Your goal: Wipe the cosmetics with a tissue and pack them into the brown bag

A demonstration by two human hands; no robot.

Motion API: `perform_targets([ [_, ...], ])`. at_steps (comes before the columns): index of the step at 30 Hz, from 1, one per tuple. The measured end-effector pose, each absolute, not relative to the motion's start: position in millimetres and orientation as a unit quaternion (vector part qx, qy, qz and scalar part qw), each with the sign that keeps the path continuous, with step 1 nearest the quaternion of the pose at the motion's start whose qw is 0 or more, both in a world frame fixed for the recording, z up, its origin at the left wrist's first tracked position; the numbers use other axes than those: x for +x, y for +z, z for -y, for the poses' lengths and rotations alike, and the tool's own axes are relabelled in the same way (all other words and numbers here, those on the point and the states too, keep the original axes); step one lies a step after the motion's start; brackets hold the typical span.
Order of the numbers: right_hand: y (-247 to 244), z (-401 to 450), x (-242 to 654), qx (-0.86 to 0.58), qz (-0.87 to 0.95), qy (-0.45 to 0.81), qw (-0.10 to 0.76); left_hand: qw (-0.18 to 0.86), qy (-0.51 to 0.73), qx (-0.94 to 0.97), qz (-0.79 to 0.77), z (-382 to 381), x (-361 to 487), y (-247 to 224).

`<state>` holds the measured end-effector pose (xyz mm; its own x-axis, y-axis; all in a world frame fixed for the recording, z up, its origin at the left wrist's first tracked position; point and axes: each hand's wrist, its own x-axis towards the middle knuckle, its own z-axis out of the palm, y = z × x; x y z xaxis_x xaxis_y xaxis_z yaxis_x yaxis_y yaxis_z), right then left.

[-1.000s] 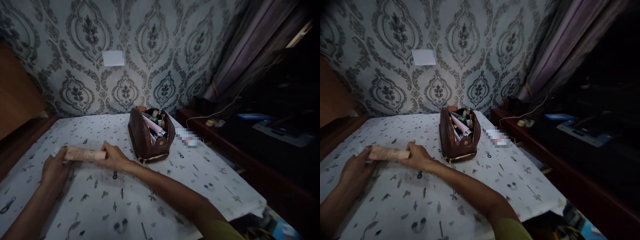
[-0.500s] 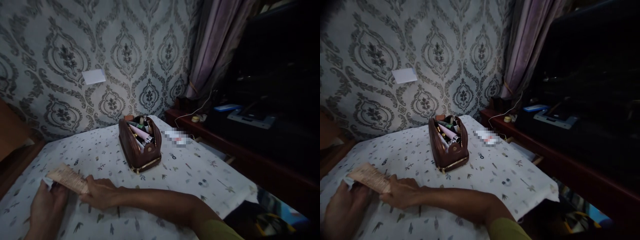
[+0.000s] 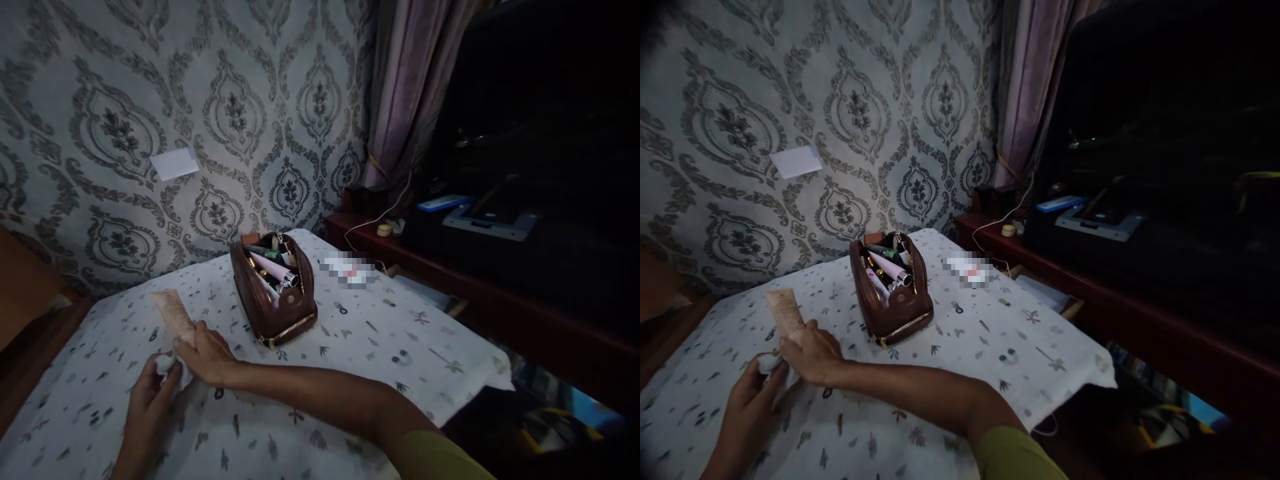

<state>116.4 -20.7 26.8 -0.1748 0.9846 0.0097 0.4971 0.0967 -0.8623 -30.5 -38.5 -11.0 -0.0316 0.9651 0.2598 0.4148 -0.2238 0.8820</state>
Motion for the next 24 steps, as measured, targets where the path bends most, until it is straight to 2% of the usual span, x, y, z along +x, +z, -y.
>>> perform_targets([
  [4,22,20,126,-0.543,0.641,0.404,0.361,0.271,0.424,0.684,-0.529,35,-30,-7],
  [11,5,30,148,-0.464,0.606,0.502,0.407,0.128,0.368,0.778,-0.493,30,-42,-2],
  [15,-3,41,170,-0.427,0.621,0.503,0.422,-0.013,0.254,0.766,-0.590,28,-77,5],
  [18,-5,53,189,-0.413,0.638,0.487,0.431,-0.084,0.212,0.709,-0.668,19,-117,-1],
  [20,-2,63,200,-0.402,0.646,0.476,0.442,-0.077,0.179,0.677,-0.710,9,-141,-11],
  [24,17,81,225,-0.376,0.634,0.473,0.482,0.046,0.141,0.673,-0.725,-4,-168,-24],
])
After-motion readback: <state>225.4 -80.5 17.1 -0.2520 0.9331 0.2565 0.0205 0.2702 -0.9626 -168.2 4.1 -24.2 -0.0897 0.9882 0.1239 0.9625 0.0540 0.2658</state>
